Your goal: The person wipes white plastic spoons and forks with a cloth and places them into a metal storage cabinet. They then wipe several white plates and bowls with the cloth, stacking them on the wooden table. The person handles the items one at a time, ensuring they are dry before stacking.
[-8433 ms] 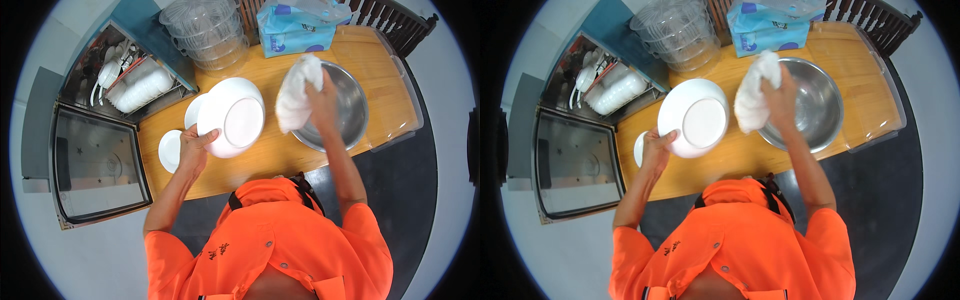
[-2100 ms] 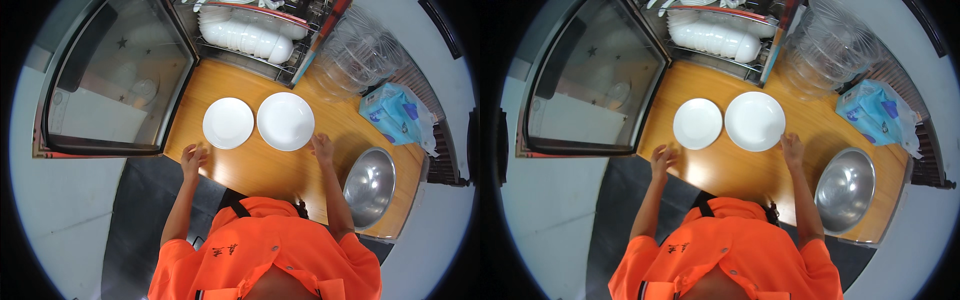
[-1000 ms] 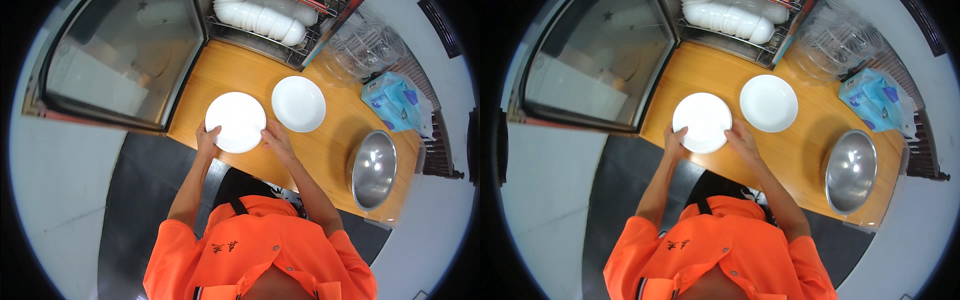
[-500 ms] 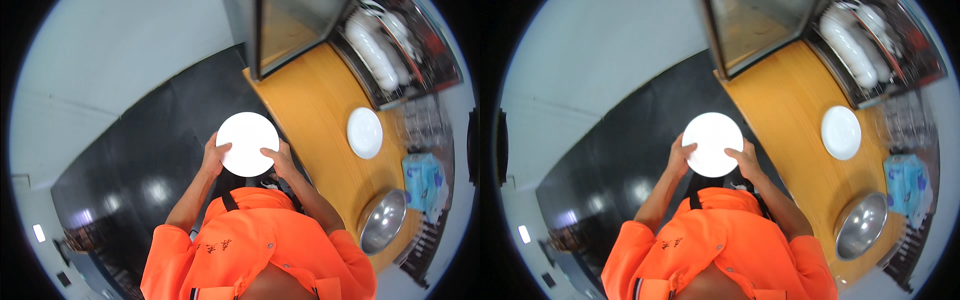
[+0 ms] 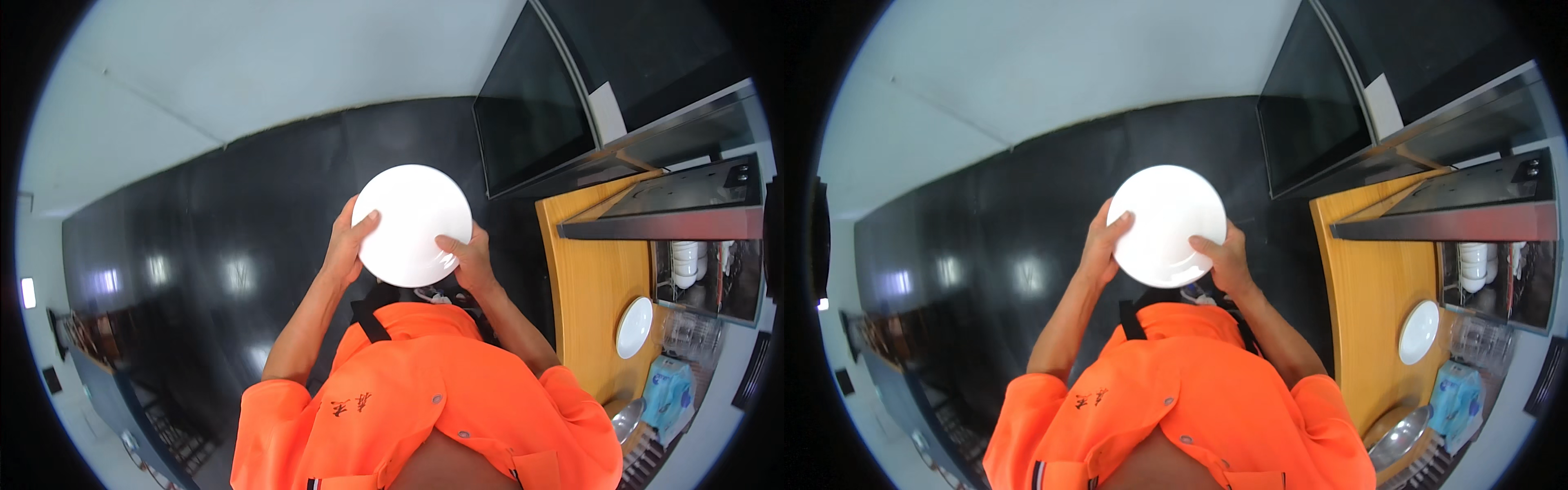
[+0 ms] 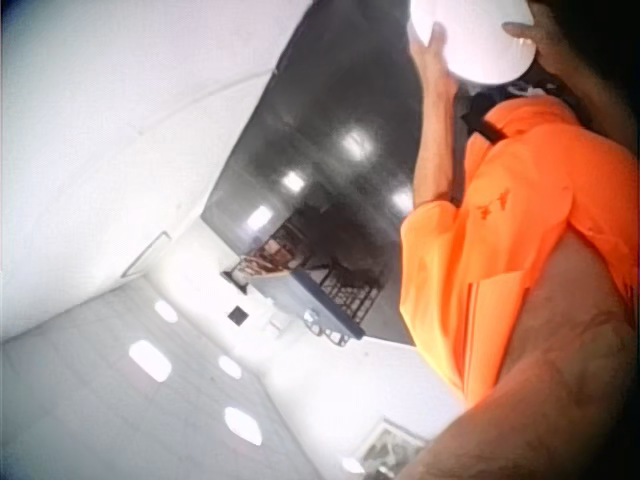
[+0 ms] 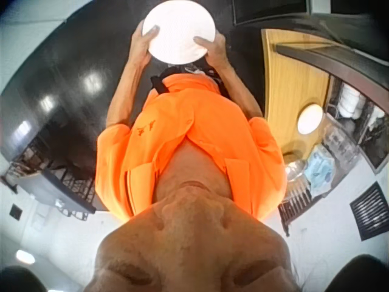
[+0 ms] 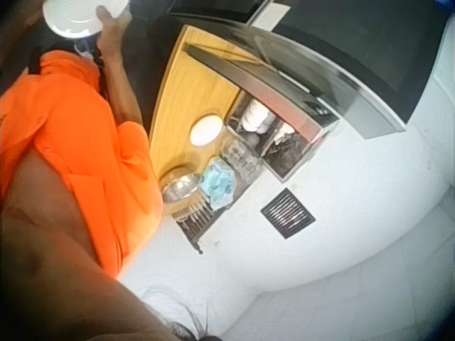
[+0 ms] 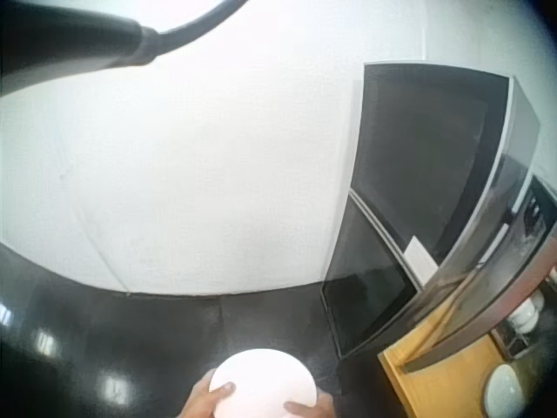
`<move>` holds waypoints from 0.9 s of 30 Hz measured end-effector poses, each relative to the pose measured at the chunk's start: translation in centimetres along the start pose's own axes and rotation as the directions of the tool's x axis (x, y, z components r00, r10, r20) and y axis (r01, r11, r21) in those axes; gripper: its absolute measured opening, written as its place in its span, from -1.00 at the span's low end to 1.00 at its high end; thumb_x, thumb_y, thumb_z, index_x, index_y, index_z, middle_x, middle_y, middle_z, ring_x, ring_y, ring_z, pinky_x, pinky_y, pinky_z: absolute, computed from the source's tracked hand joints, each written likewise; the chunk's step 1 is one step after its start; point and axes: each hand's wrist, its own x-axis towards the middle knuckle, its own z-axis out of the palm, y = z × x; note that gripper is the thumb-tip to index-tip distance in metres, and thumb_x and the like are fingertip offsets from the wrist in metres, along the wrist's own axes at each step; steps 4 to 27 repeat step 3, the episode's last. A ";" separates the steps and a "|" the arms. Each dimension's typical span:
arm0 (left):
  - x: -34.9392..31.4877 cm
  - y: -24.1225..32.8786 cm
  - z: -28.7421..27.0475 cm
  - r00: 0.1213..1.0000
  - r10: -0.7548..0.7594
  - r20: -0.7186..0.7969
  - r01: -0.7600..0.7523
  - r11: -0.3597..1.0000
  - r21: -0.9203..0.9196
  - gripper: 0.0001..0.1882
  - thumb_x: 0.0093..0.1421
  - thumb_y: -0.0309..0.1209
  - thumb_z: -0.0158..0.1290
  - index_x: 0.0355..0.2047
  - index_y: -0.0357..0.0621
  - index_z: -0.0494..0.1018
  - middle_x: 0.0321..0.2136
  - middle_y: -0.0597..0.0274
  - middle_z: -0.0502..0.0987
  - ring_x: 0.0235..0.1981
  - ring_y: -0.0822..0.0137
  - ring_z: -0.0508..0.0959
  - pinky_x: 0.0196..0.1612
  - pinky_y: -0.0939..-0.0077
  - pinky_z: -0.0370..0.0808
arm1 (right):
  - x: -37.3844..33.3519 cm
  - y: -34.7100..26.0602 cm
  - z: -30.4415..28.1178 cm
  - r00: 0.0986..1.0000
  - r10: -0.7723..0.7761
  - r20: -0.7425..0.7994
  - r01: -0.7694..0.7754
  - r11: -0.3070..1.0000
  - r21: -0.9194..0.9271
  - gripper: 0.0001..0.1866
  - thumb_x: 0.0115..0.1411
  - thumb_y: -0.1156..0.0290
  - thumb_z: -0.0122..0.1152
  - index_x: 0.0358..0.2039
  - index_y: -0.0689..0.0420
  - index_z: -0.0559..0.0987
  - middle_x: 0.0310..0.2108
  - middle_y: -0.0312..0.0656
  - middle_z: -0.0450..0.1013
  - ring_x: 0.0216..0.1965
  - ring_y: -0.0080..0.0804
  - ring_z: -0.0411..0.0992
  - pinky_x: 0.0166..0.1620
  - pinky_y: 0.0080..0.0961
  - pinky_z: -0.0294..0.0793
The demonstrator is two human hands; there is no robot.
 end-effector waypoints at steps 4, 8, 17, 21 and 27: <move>4.3 2.1 -1.6 0.996 0.067 0.053 -0.077 0.974 0.212 -0.31 0.08 -0.32 0.17 0.17 -0.26 0.14 0.07 0.01 0.34 0.13 0.08 0.33 0.22 0.21 0.18 | 3.7 -0.6 2.3 0.996 -0.076 -0.041 0.074 0.996 -0.046 -0.38 0.00 0.36 0.27 0.07 0.36 0.34 -0.03 -0.03 0.42 -0.01 -0.29 0.40 0.06 -0.48 0.33; 4.3 2.1 -1.6 0.996 0.067 0.053 -0.077 0.974 0.212 -0.31 0.08 -0.32 0.17 0.17 -0.26 0.14 0.07 0.01 0.34 0.13 0.08 0.33 0.22 0.21 0.18 | 3.7 -0.6 2.3 0.996 -0.076 -0.041 0.074 0.996 -0.046 -0.38 0.00 0.36 0.27 0.07 0.36 0.34 -0.03 -0.03 0.42 -0.01 -0.29 0.40 0.06 -0.48 0.33; 4.3 2.1 -1.6 0.996 0.067 0.053 -0.077 0.974 0.212 -0.31 0.08 -0.32 0.17 0.17 -0.26 0.14 0.07 0.01 0.34 0.13 0.08 0.33 0.22 0.21 0.18 | 3.7 -0.6 2.3 0.996 -0.076 -0.041 0.074 0.996 -0.046 -0.38 0.00 0.36 0.27 0.07 0.36 0.34 -0.03 -0.03 0.42 -0.01 -0.29 0.40 0.06 -0.48 0.33; 4.3 2.1 -1.6 0.996 0.067 0.053 -0.077 0.974 0.212 -0.31 0.08 -0.32 0.17 0.17 -0.26 0.14 0.07 0.01 0.34 0.13 0.08 0.33 0.22 0.21 0.18 | 3.7 -0.6 2.3 0.996 -0.076 -0.041 0.074 0.996 -0.046 -0.38 0.00 0.36 0.27 0.07 0.36 0.34 -0.03 -0.03 0.42 -0.01 -0.29 0.40 0.06 -0.48 0.33; 4.3 2.1 -1.6 0.996 0.067 0.053 -0.077 0.974 0.212 -0.31 0.08 -0.32 0.17 0.17 -0.26 0.14 0.07 0.01 0.34 0.13 0.08 0.33 0.22 0.21 0.18 | 3.7 -0.6 2.3 0.996 -0.076 -0.041 0.074 0.996 -0.046 -0.38 0.00 0.36 0.27 0.07 0.36 0.34 -0.03 -0.03 0.42 -0.01 -0.29 0.40 0.06 -0.48 0.33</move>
